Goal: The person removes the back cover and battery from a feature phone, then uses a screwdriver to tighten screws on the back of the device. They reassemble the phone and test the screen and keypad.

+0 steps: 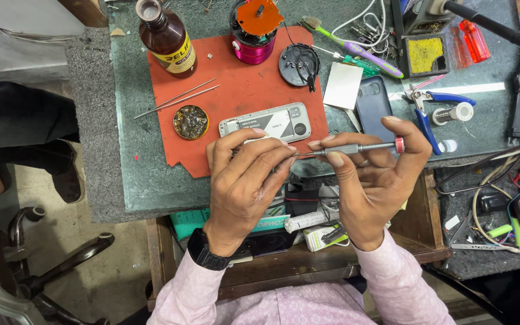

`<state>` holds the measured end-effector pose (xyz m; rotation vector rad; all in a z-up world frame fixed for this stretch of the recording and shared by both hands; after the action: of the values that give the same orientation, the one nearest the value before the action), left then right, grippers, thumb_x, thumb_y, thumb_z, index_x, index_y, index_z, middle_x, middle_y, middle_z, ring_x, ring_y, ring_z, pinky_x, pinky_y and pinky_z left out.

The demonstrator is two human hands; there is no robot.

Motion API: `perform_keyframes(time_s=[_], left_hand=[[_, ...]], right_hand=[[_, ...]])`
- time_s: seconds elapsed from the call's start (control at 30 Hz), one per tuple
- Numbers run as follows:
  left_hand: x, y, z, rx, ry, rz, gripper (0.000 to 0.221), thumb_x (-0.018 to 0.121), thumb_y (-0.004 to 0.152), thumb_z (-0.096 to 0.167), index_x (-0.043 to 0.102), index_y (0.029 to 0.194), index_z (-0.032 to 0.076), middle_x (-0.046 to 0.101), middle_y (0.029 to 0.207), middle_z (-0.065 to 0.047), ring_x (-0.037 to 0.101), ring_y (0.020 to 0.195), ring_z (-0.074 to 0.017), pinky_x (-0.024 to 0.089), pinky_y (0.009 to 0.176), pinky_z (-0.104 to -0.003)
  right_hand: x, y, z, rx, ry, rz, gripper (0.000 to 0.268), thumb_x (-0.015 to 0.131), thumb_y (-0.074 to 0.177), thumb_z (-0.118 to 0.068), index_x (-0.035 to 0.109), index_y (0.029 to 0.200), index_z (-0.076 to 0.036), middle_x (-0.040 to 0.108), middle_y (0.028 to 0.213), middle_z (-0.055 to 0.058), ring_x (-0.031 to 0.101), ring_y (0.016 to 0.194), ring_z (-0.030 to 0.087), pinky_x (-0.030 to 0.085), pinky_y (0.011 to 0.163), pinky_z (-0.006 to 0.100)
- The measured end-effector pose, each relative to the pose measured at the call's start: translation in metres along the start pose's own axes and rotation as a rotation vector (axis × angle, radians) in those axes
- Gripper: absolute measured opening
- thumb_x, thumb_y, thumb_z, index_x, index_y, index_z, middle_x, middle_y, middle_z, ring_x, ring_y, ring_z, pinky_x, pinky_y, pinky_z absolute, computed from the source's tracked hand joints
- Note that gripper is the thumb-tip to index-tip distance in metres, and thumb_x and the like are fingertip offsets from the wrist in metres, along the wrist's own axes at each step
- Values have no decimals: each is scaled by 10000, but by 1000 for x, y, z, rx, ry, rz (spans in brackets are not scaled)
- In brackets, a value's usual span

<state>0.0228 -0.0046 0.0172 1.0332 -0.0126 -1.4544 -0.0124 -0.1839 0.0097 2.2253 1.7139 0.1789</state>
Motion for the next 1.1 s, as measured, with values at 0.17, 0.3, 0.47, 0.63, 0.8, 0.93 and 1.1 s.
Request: perform_keyframes(time_s=[0.17, 0.3, 0.47, 0.63, 0.8, 0.93, 1.1], left_hand=[[0, 0, 0, 10, 5, -2, 189, 845, 896, 138, 764, 1067, 143, 720, 1094, 68, 588, 1177, -186, 406, 979, -362], [1, -2, -1, 29, 27, -17, 201, 842, 887, 136, 767, 1074, 137, 725, 1095, 67, 587, 1183, -196, 402, 972, -371], [3, -1, -1, 23, 38, -28, 249, 854, 908, 171, 757, 1137, 155, 707, 1154, 79, 566, 1232, -197, 396, 1020, -371], [6, 0, -2, -68, 117, -72, 528, 845, 877, 301, 676, 1333, 95, 634, 1345, 1, 482, 1348, -256, 336, 1084, -444], [8, 0, -5, -146, 153, -82, 540, 796, 929, 290, 629, 1392, 69, 619, 1405, -30, 454, 1398, -265, 306, 1107, -479], [10, -1, -7, -154, 160, -98, 529, 778, 941, 266, 623, 1409, 76, 622, 1400, -20, 463, 1398, -256, 306, 1106, -472], [11, -1, -7, -155, 158, -107, 523, 777, 938, 245, 622, 1410, 80, 623, 1409, -19, 469, 1393, -254, 306, 1101, -470]], right_hand=[[1, -2, -4, -49, -52, -22, 540, 622, 1117, 109, 246, 1438, -108, 699, 1145, 237, 754, 1055, 245, 640, 933, 297], [2, -1, -10, -107, -142, -55, 549, 627, 1086, 114, 249, 1421, -101, 704, 1134, 235, 764, 1017, 251, 638, 843, 277], [2, 9, -17, -232, -236, -128, 600, 638, 1053, 133, 261, 1459, -97, 671, 1133, 234, 758, 1028, 273, 661, 854, 301], [-4, 28, -16, -320, -332, -179, 583, 621, 1058, 168, 297, 1484, -63, 661, 1159, 221, 748, 1047, 266, 654, 858, 305], [-5, 35, -11, -349, -452, -212, 575, 629, 1037, 182, 329, 1476, -36, 670, 1144, 202, 744, 1057, 248, 633, 849, 305], [-2, 35, -5, -344, -449, -216, 580, 628, 1035, 181, 324, 1477, -39, 681, 1185, 199, 743, 1051, 245, 631, 857, 311], [-1, 34, -3, -333, -443, -201, 581, 624, 1041, 182, 322, 1480, -49, 678, 1142, 200, 745, 1057, 243, 631, 858, 306]])
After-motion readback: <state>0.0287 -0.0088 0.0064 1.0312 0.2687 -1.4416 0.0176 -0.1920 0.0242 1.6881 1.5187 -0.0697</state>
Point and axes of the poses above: each hand's wrist, its own y-axis towards the middle knuckle, its own x-axis out of the palm, z = x × y, the point moved 3 cm from there along y, towards the middle knuckle
